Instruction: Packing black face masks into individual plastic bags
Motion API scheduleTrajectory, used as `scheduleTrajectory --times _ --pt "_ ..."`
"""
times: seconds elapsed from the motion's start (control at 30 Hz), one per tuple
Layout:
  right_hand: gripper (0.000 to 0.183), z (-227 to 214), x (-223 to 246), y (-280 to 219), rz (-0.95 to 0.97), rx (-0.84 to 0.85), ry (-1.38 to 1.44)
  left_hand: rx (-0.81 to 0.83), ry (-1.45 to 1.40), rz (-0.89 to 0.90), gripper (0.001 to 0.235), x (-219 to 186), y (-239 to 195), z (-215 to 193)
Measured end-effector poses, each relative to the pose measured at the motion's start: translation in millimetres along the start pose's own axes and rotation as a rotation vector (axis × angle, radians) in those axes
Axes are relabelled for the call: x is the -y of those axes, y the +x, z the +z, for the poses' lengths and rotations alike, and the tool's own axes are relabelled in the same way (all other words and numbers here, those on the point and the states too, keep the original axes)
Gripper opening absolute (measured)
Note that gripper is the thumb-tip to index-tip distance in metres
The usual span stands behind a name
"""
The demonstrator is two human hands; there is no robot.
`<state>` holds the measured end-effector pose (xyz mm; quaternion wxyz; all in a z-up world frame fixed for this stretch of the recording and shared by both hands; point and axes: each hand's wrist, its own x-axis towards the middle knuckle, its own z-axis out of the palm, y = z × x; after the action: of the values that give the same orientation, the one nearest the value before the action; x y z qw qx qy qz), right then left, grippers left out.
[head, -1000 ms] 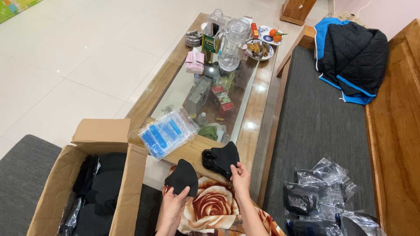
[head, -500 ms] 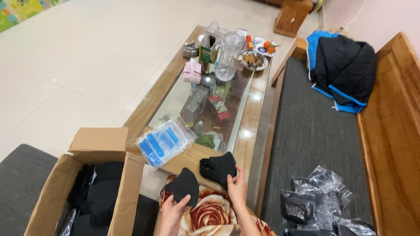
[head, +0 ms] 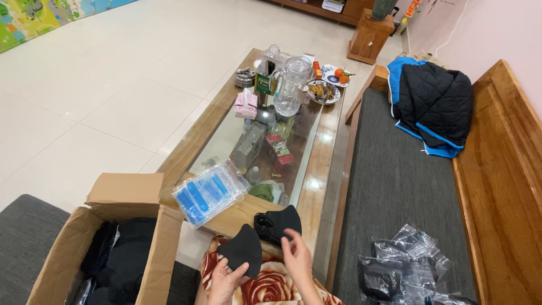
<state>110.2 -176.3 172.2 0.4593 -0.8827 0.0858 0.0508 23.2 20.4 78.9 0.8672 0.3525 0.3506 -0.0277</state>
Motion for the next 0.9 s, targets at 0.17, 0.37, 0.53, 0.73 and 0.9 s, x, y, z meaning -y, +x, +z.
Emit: scheduleTrajectory --times 0.17,0.37,0.53,0.73,0.9 --pt "0.034 9.0 13.1 -25.1 0.189 0.272 0.303 0.023 0.023 0.019 0.044 5.5 -0.9 10.4" --pt "0.016 26.5 -3.5 -44.4 -0.017 0.34 0.51 0.041 -0.044 0.023 0.039 11.2 -4.8 12.0" --pt "0.017 22.0 10.4 -39.4 -0.311 0.172 0.164 0.015 -0.076 0.043 0.024 19.5 4.1 -1.3" --pt "0.013 16.9 9.6 -9.0 -0.111 0.212 0.536 -0.079 -0.161 0.09 0.032 -13.5 -25.1 0.4" --pt "0.026 23.5 -28.0 35.2 0.139 0.044 0.682 -0.122 -0.086 0.036 0.045 -64.5 -74.7 39.8"
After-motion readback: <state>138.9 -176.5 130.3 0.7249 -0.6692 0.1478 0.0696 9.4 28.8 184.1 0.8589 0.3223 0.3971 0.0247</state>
